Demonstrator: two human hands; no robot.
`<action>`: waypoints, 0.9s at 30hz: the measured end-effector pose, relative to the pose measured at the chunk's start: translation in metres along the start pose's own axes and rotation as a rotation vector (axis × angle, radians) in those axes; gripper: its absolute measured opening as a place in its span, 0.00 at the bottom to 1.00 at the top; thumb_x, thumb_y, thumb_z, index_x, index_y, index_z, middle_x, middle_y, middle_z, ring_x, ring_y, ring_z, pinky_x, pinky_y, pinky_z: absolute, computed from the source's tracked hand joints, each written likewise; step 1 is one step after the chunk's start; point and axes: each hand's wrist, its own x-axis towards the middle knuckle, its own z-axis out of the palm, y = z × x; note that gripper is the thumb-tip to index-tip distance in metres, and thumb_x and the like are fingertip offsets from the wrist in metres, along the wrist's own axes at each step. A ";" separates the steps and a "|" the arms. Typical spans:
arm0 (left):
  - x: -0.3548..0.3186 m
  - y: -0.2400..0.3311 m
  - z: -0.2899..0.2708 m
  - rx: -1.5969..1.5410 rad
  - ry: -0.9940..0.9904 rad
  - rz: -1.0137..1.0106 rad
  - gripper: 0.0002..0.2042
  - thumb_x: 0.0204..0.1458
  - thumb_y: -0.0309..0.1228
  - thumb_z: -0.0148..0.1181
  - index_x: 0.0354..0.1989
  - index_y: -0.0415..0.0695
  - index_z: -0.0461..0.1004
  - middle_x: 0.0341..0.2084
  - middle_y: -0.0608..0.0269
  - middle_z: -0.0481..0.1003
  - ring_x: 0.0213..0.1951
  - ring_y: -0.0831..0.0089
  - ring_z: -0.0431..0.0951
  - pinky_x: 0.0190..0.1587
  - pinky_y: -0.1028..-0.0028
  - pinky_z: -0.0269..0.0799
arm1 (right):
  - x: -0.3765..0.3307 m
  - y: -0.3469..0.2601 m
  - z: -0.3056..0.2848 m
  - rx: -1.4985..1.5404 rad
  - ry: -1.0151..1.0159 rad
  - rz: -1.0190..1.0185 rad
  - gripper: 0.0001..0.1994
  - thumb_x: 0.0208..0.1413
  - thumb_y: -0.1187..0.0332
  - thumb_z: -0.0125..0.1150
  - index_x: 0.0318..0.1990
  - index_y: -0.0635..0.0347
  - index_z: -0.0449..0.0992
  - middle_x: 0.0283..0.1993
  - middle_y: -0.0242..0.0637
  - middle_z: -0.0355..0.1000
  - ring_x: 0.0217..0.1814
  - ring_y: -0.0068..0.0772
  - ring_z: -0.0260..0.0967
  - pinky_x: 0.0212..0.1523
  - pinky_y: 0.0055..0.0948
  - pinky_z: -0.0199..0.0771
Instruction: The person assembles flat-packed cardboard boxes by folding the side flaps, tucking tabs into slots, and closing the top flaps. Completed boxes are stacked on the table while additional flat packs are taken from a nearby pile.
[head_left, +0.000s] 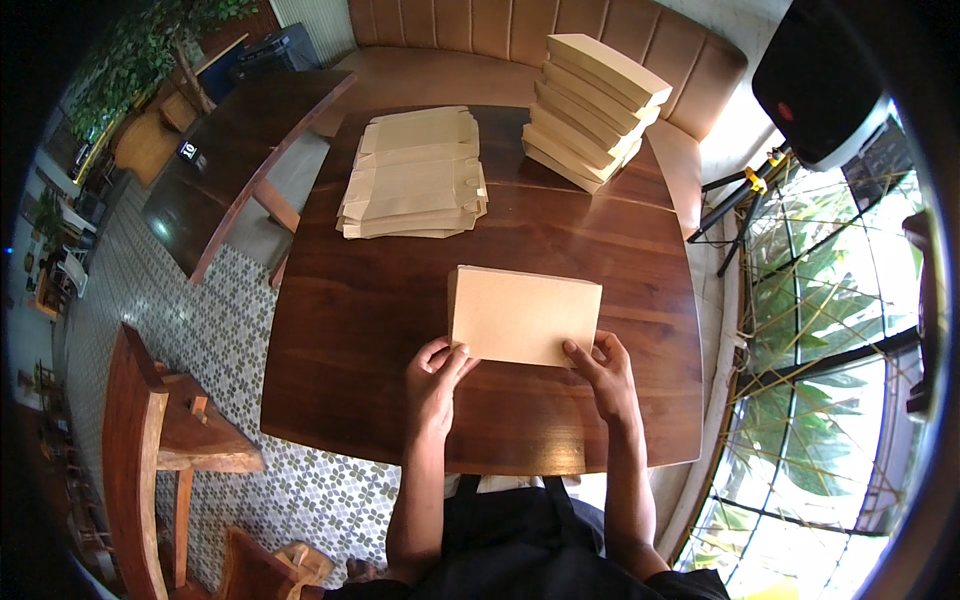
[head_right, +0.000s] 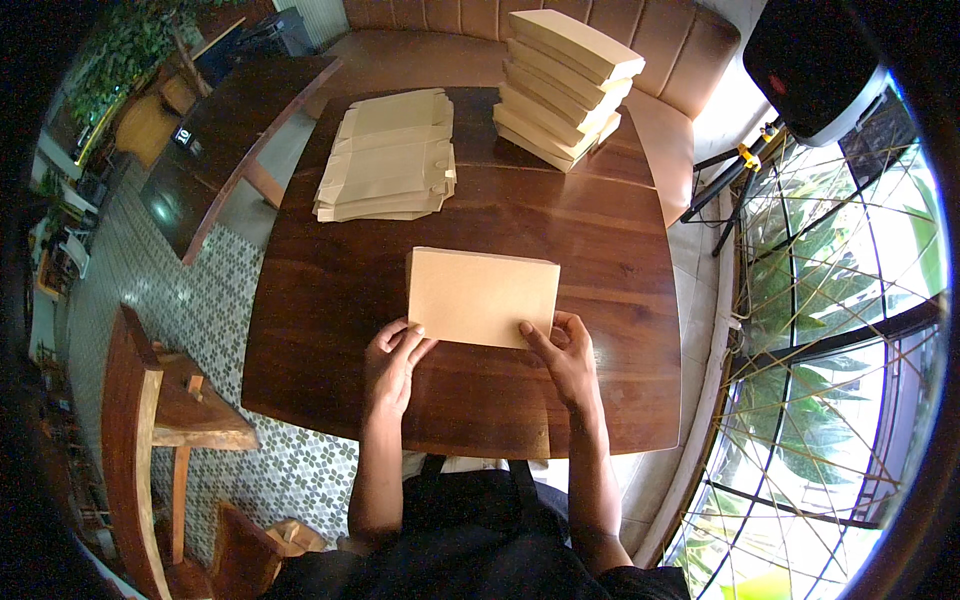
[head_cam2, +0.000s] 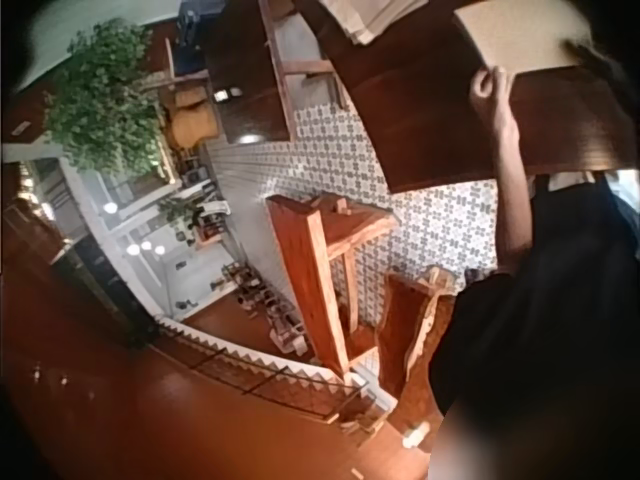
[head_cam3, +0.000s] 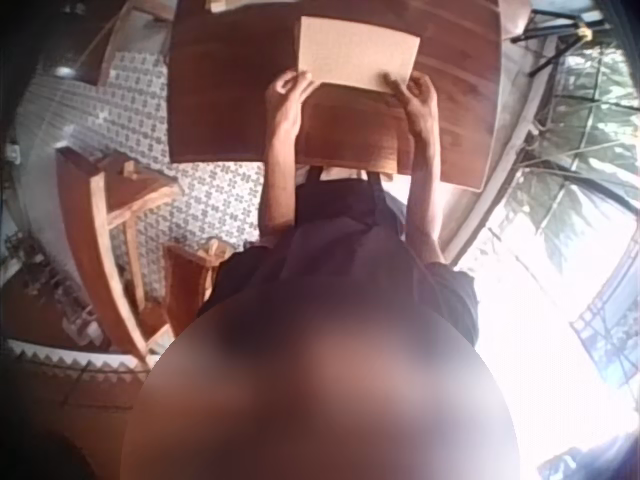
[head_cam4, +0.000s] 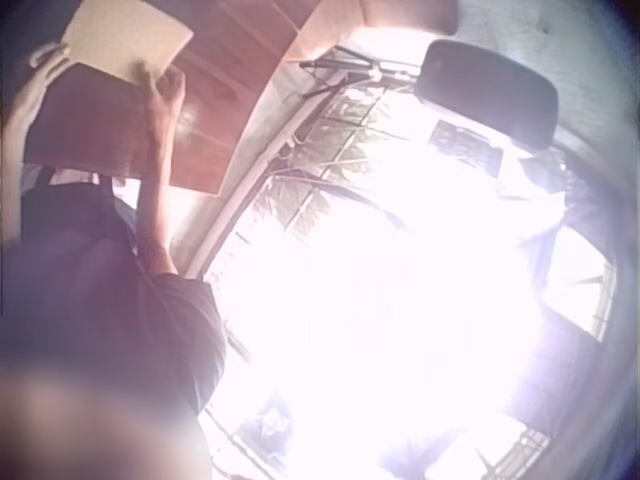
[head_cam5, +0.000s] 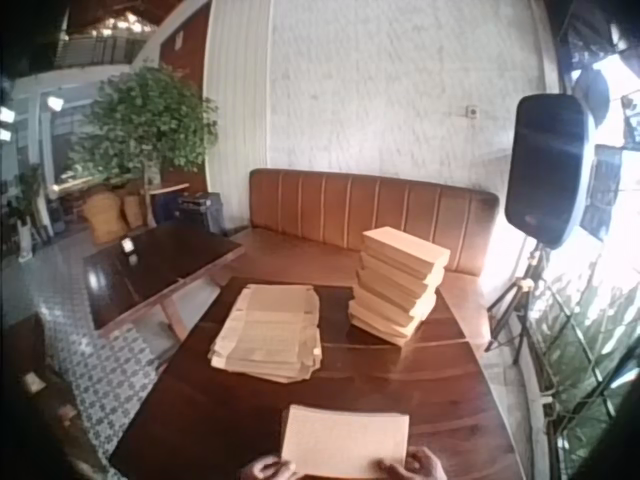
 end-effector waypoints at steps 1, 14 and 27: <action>0.000 -0.002 0.001 -0.029 0.018 -0.013 0.12 0.61 0.25 0.68 0.49 0.35 0.75 0.42 0.56 0.80 0.42 0.71 0.82 0.53 0.67 0.84 | 0.001 -0.001 0.001 -0.012 0.004 0.005 0.25 0.61 0.59 0.74 0.54 0.71 0.74 0.45 0.39 0.81 0.47 0.24 0.77 0.51 0.24 0.77; 0.012 -0.006 -0.003 0.169 0.000 0.018 0.15 0.63 0.31 0.67 0.53 0.35 0.75 0.40 0.55 0.82 0.40 0.69 0.86 0.44 0.71 0.85 | 0.033 0.018 0.009 0.032 0.042 -0.083 0.23 0.60 0.58 0.75 0.49 0.72 0.80 0.40 0.37 0.82 0.41 0.20 0.76 0.45 0.22 0.75; 0.053 0.007 -0.003 0.926 0.125 0.645 0.26 0.65 0.42 0.63 0.67 0.40 0.70 0.50 0.47 0.77 0.40 0.67 0.83 0.34 0.70 0.82 | 0.054 0.004 0.023 -0.638 0.235 -0.489 0.30 0.65 0.53 0.68 0.64 0.67 0.70 0.55 0.55 0.78 0.52 0.44 0.81 0.47 0.39 0.82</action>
